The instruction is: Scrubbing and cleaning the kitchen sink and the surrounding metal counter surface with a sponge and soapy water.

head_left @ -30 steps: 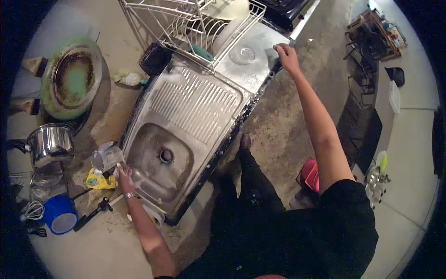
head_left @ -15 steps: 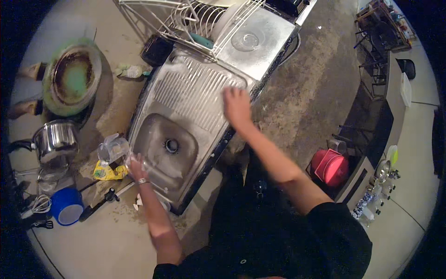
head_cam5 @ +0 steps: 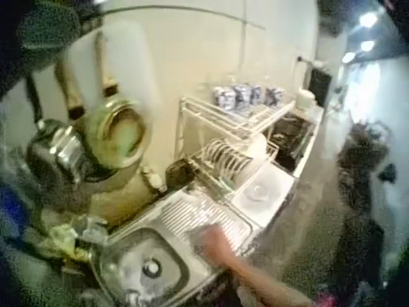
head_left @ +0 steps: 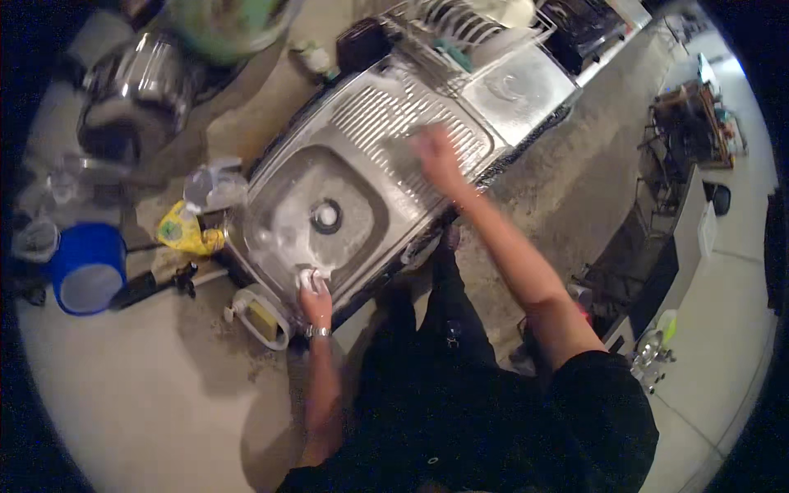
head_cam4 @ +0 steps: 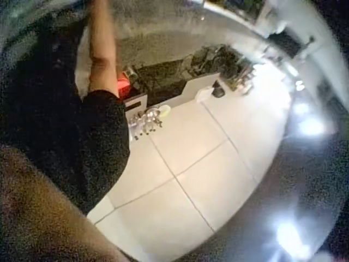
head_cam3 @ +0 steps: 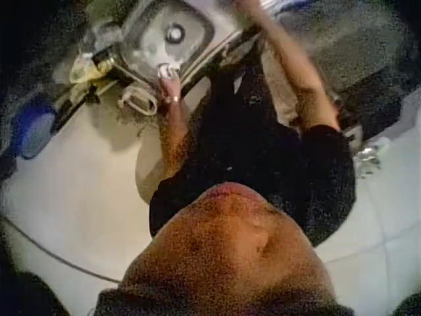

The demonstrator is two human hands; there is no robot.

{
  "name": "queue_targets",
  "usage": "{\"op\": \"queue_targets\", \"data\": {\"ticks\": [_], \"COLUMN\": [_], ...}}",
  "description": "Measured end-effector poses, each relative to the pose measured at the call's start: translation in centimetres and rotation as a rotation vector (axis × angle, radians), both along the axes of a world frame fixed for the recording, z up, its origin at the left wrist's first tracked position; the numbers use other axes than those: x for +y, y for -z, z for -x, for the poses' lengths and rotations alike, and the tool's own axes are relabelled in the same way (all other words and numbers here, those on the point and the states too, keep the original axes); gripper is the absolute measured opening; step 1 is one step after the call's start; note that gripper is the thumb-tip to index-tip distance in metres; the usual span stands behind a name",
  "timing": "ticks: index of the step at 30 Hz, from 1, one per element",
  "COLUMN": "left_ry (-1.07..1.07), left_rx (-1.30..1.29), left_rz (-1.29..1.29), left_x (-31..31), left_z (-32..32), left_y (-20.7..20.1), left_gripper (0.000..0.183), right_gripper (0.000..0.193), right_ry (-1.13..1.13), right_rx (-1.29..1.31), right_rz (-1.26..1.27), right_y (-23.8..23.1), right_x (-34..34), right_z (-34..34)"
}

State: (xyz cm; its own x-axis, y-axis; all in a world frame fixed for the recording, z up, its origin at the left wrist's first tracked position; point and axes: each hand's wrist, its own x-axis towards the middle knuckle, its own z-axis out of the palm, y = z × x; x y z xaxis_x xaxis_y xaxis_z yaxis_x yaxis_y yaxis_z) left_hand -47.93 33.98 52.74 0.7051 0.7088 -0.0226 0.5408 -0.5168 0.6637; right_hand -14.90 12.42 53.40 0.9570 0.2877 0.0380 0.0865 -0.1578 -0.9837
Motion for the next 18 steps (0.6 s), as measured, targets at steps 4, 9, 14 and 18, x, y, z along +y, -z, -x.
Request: {"op": "queue_targets", "data": {"ticks": [4,9,14,18], "left_ry": [0.123,0.116,0.145,0.175], "left_rx": [0.091,0.038,0.094,0.043], "left_rz": [-0.297,-0.291,-0.226,-0.327], "left_x": [0.7,1.9,3.0,2.5], "left_z": [1.5,2.0,2.7,2.8], "left_y": [2.9,3.4,3.8,4.2], "left_gripper": [0.017,0.015,0.016,0.017], "right_gripper": [0.026,0.019,0.024,0.014], "right_ry": [0.12,0.005,-0.405,0.065], "right_rx": [-0.611,-0.604,-0.665,-0.577], "right_rz": [0.843,0.829,0.697,1.014], "right_y": [3.7,4.9,3.2,5.7], "right_x": [-8.3,4.4,6.6,0.3], "right_z": [-8.4,2.9,9.4,1.7]}}
